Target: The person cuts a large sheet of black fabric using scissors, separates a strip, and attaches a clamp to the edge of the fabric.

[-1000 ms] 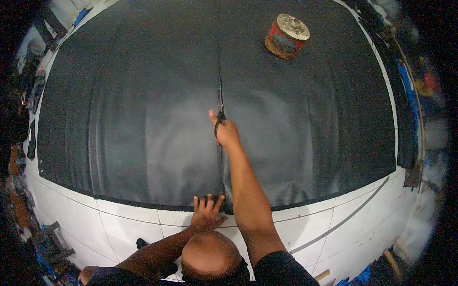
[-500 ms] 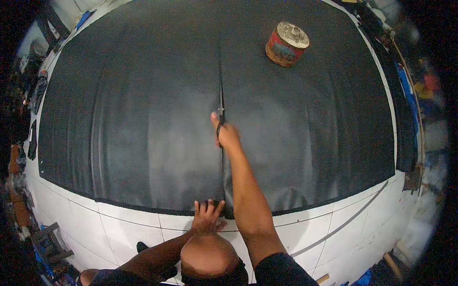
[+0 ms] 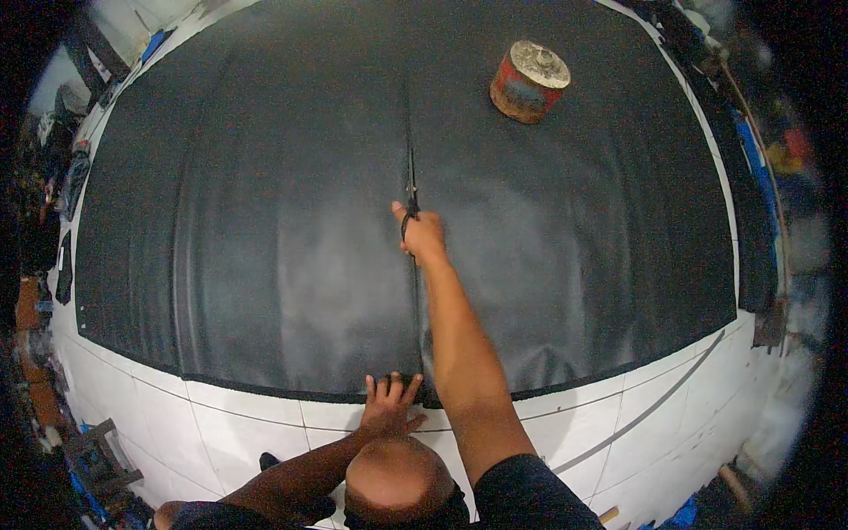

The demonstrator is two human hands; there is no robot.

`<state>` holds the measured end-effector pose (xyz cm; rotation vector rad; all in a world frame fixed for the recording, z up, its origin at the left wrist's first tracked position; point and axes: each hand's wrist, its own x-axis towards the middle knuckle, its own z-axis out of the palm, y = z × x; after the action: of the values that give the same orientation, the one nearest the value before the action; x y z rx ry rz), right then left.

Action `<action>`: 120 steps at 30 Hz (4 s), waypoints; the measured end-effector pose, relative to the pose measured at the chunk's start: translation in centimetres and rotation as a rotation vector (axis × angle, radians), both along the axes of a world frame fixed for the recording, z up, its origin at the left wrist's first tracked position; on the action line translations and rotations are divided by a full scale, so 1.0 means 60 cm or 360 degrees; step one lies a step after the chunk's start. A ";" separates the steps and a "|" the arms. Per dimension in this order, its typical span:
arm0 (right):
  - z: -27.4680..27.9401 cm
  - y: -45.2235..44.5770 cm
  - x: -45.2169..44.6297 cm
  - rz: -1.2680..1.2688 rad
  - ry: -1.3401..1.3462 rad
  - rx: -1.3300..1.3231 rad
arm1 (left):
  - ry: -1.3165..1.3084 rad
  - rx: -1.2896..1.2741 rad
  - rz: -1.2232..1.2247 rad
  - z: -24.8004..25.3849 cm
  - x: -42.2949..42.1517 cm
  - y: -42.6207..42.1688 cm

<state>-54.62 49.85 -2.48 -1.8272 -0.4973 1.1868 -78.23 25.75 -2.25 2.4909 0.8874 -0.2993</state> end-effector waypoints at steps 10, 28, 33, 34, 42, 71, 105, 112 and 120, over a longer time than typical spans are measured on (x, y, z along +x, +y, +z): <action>0.031 0.068 0.030 0.0110 0.0281 -0.0055 | 0.0152 0.0094 -0.0063 0.010 0.006 0.006; 0.014 0.066 0.024 0.0131 0.0075 -0.0080 | -0.0673 0.0956 0.0820 0.001 0.170 0.479; -0.002 0.067 0.029 0.0112 0.0139 -0.0018 | -0.0534 0.0773 0.0918 -0.047 0.192 0.508; -0.007 0.059 0.026 0.0116 0.0165 -0.0078 | -0.0531 0.0748 0.0917 -0.050 0.187 0.500; 0.083 0.057 0.047 0.0179 0.0615 -0.0326 | -0.0462 0.0693 0.0946 -0.041 0.194 0.522; 0.019 0.132 0.041 -0.0119 0.0123 -0.0166 | -0.0163 0.0522 0.0901 -0.063 0.182 0.521; -0.009 0.273 0.115 -0.0038 0.0107 -0.0090 | -0.0257 0.0610 0.0840 -0.075 0.177 0.518; -0.011 0.303 0.135 0.0039 0.0070 -0.0113 | -0.0269 0.0540 0.0880 -0.064 0.179 0.518; 0.041 0.383 0.158 -0.0089 0.0276 -0.0187 | -0.0282 0.0549 0.0856 -0.070 0.179 0.513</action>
<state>-45.11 72.83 -0.02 -1.8039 -0.2814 1.3460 -67.49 56.53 -6.45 2.3964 1.5826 0.2721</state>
